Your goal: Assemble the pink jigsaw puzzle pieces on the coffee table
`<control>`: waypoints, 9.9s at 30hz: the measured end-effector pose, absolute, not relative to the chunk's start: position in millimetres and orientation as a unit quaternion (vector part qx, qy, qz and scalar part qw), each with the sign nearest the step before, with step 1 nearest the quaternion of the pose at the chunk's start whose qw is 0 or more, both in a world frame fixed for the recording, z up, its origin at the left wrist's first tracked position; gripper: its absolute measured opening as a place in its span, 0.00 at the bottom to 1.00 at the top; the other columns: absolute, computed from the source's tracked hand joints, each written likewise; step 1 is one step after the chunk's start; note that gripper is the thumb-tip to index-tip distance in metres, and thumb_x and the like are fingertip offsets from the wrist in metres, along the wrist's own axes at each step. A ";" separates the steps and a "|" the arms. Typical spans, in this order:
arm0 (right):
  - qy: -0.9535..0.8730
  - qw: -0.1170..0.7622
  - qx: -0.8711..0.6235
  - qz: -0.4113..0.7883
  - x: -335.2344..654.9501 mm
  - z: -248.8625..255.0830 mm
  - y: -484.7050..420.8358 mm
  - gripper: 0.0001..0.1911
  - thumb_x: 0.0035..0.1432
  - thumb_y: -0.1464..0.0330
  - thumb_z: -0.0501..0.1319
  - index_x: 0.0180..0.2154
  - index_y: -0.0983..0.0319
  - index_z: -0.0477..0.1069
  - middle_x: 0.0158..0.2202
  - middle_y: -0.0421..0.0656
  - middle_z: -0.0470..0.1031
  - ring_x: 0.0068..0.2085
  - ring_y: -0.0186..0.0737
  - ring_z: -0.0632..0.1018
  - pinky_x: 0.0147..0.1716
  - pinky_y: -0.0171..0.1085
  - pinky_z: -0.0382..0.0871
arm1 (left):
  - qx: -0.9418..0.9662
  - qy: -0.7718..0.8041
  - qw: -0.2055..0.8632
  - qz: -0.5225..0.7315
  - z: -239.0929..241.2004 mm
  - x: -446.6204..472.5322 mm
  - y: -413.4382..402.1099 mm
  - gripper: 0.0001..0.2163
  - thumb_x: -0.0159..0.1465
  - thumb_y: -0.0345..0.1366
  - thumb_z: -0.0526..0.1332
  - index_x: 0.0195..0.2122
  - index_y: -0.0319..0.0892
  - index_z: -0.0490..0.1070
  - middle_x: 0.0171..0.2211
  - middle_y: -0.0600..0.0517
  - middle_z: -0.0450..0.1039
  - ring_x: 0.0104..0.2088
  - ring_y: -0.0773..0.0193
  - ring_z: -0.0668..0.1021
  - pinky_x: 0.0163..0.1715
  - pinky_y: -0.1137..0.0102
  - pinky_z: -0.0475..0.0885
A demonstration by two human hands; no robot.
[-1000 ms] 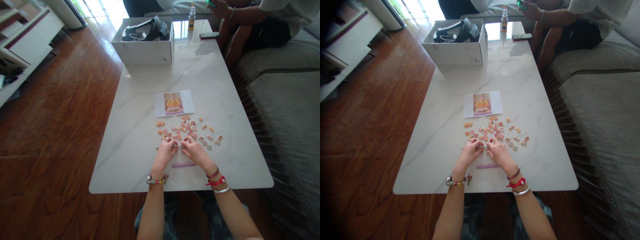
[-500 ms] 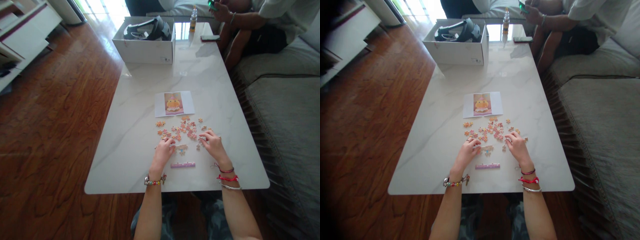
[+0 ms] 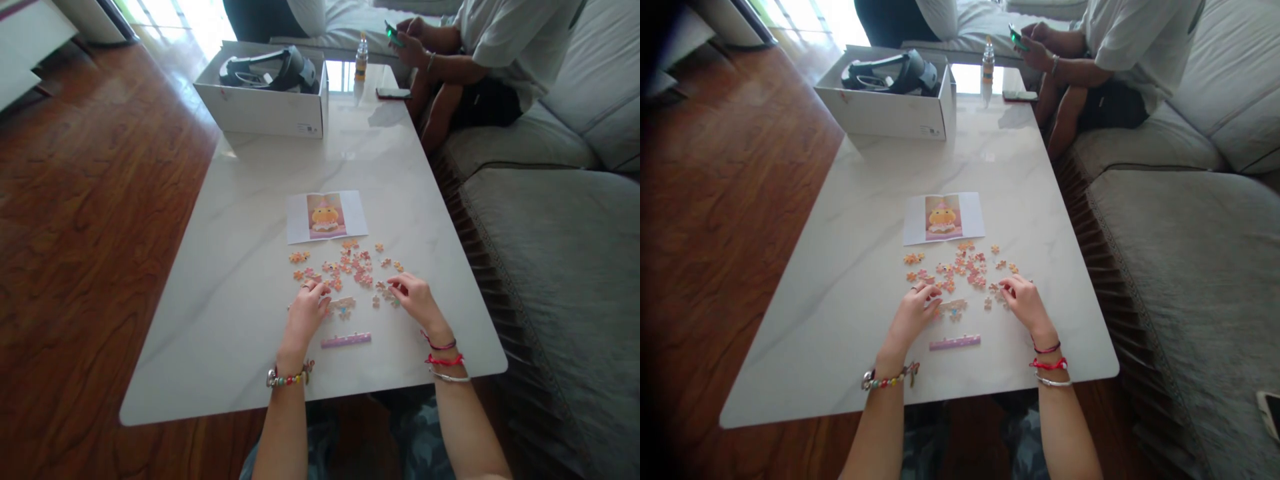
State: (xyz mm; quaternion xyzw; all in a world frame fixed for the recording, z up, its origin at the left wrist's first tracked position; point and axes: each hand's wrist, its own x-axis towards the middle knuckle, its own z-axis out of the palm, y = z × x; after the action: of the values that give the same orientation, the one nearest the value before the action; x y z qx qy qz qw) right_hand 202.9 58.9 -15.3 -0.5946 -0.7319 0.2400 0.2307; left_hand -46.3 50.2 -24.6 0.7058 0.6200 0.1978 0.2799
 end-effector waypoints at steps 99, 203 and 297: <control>-0.769 0.188 -0.530 0.305 125.7 -18.3 27.0 0.31 0.42 0.72 0.64 0.50 0.59 0.60 0.46 0.47 0.60 0.39 0.41 0.72 0.39 0.41 0.69 | 0.633 0.674 0.275 0.263 0.4 -55.4 0.6 0.07 0.59 0.34 0.53 0.32 0.40 0.69 0.31 0.50 0.69 0.29 0.67 0.72 0.34 0.70 0.69; -0.682 0.235 -0.503 0.476 112.7 -7.3 24.1 0.08 0.50 0.70 0.57 0.35 0.61 0.71 0.27 0.41 0.74 0.27 0.34 0.74 0.29 0.34 0.68 | 0.775 0.539 0.291 0.157 -2.5 -55.2 17.9 0.09 0.62 0.35 0.51 0.33 0.43 0.70 0.32 0.52 0.64 0.29 0.69 0.70 0.31 0.75 0.66; -0.757 0.203 -0.556 0.275 112.9 -36.8 38.3 0.03 0.49 0.73 0.58 0.30 0.63 0.69 0.32 0.43 0.66 0.32 0.35 0.71 0.35 0.35 0.67 | 0.718 0.618 0.276 0.163 -33.6 -42.2 2.3 0.19 0.59 0.25 0.48 0.49 0.47 0.66 0.38 0.49 0.64 0.37 0.67 0.70 0.40 0.72 0.67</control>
State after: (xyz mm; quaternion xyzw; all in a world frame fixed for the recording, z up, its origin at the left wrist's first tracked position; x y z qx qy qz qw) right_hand 112.9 38.3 -36.8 -0.5564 -0.7572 0.2753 0.2033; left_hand -42.2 2.3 -33.6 0.7179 0.6181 0.1625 0.2761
